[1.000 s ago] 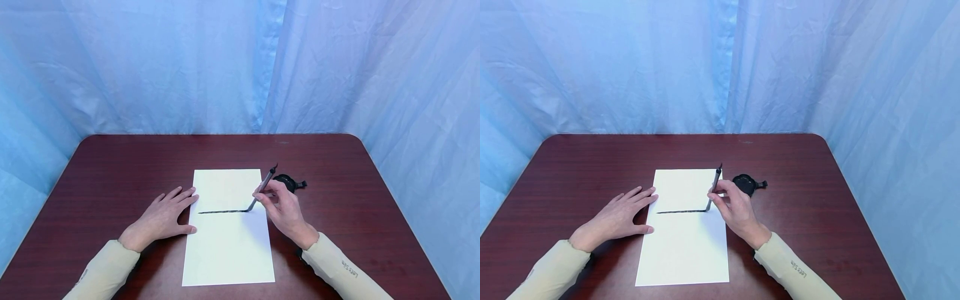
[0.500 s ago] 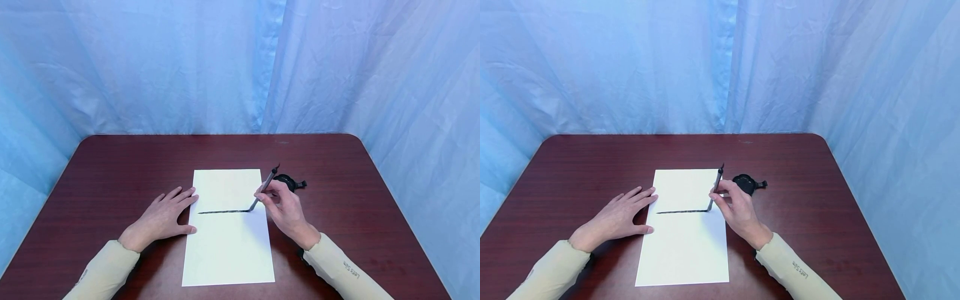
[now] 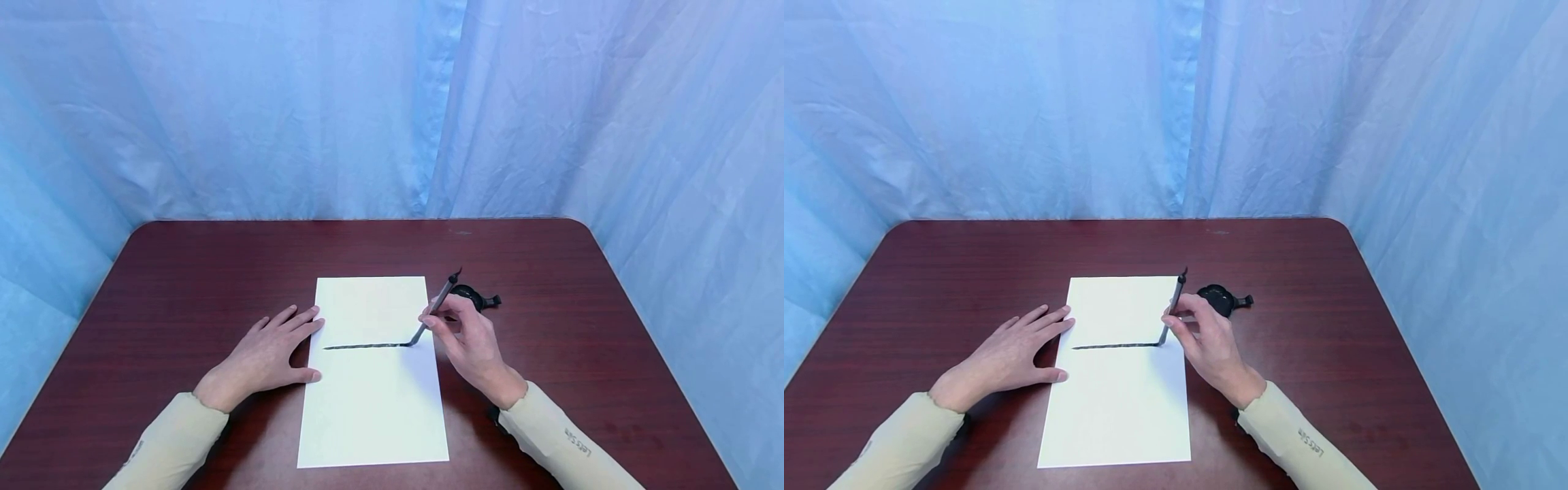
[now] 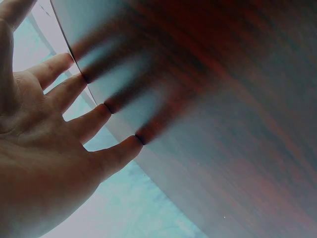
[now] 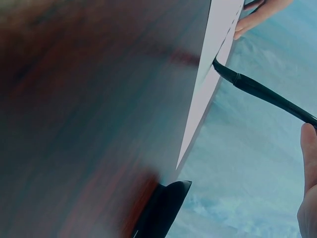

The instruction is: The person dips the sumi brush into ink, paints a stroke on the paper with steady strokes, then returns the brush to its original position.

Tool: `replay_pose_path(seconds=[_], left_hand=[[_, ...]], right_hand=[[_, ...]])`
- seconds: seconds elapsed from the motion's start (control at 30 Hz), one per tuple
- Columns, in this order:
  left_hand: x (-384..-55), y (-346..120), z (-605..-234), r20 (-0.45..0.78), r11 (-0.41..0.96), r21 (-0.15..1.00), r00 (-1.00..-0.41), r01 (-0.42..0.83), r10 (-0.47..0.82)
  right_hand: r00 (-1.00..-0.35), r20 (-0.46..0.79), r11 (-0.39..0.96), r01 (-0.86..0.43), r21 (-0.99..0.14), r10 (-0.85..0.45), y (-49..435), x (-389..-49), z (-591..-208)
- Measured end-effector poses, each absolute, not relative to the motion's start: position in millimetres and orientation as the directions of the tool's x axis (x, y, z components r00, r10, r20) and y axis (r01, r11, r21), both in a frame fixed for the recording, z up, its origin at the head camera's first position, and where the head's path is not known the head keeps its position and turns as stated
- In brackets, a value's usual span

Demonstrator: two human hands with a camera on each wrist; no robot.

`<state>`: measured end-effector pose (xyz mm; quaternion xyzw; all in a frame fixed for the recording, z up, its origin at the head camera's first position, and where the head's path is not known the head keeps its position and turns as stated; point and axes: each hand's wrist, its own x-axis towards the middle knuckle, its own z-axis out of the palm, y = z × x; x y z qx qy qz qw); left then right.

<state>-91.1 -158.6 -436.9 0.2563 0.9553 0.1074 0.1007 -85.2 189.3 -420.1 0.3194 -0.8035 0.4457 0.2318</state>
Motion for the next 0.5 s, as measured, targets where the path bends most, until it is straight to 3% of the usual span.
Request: replay_pose_path(seconds=[0.5], left_hand=[[-90.7,-158.8,-436.5,-0.133,0.845,0.258,-0.849,0.469,0.512]], right_hand=[[-0.677,0.671,0.379,-0.731,-0.567,-0.303,192.3,-85.8,-421.2]])
